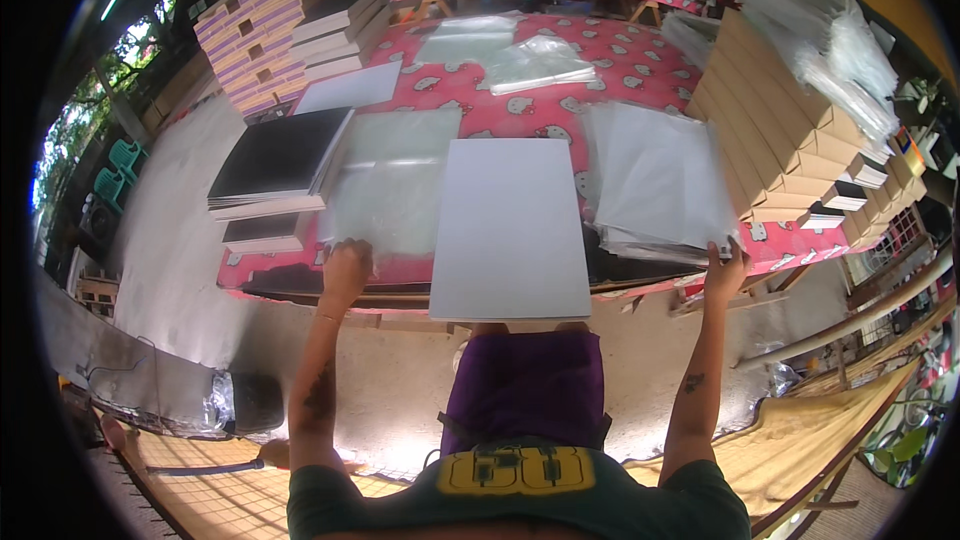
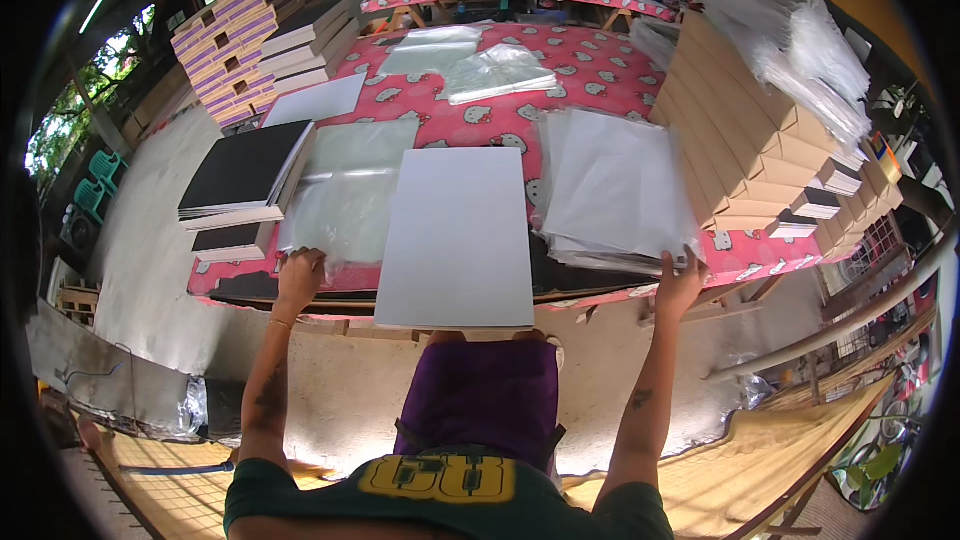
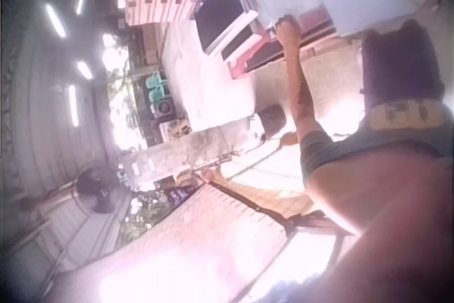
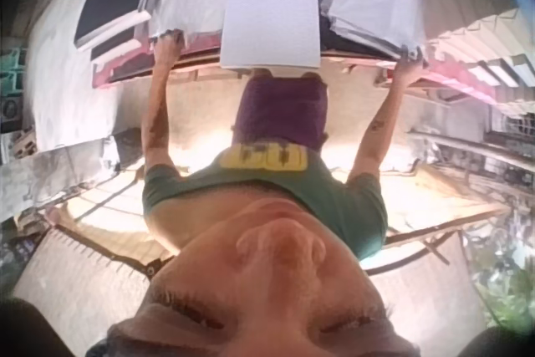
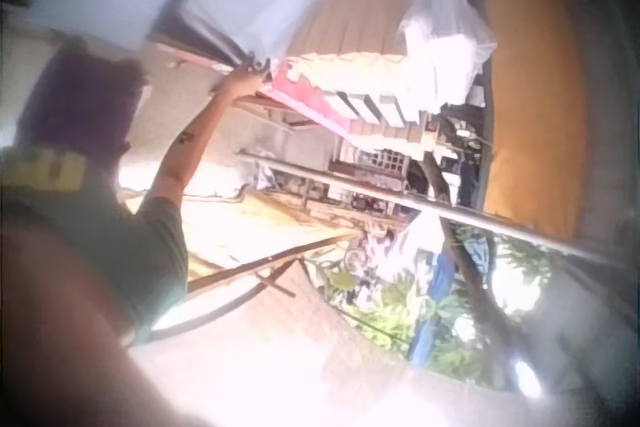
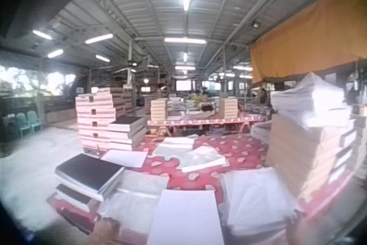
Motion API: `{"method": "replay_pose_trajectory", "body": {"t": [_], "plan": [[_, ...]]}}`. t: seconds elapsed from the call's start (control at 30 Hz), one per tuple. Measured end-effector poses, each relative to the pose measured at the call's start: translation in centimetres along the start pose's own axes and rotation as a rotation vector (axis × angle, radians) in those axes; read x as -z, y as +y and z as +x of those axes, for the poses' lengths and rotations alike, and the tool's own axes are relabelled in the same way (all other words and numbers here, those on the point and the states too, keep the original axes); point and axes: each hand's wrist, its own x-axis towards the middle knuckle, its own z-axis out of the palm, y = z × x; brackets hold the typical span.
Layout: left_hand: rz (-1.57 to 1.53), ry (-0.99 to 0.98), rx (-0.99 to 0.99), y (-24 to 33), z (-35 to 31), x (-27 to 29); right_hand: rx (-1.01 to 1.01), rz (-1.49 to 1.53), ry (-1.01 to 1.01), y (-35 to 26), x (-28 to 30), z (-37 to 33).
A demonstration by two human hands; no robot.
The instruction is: The person places black rectangular objects and white square sheets into plastic bags, sealing some of them and stacking the packaged items on a table.
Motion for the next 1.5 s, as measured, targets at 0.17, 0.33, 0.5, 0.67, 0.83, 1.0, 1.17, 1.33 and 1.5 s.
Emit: {"method": "replay_pose_trajectory", "body": {"t": [0.17, 0.33, 0.5, 0.67, 0.83, 1.0, 1.17, 1.33, 1.5], "plan": [[-0.697, 0.306, 0.061, 7.0, 2.3, 4.7, -0.2, 0.81, -0.482, -13.7, 1.0, -6.7], [-1.028, -0.1, -0.093, 18.5, 4.5, 6.7, -0.515, 1.509, -1.253, -25.5, -0.8, -12.5], [-1.008, 0.012, -0.014, 16.2, 4.8, 5.5, -0.617, 1.523, -0.909, -22.3, -3.8, -9.1], [-0.666, 0.142, -0.245, 19.9, 2.9, 7.3, -0.521, 1.329, -1.108, -24.4, -0.6, -11.1], [-0.647, 0.374, -0.344, 20.9, 2.3, 7.0, -0.515, 1.332, -0.957, -23.5, -1.6, -11.1], [-1.024, 0.098, -0.175, 21.5, 2.0, 4.7, -0.428, 1.473, -0.96, -23.7, -1.1, -12.3], [-0.891, 0.225, 0.116, 18.0, 3.3, 5.5, -0.6, 1.743, -0.868, -22.9, 0.5, -11.4], [-0.644, 0.411, -0.367, 17.8, 1.6, 5.2, -0.922, 2.045, -1.157, -19.3, -0.3, -8.5], [-0.766, -0.094, -0.54, 12.7, 3.7, 9.7, -0.02, 1.189, -1.229, -21.6, 3.9, -4.6]]}}
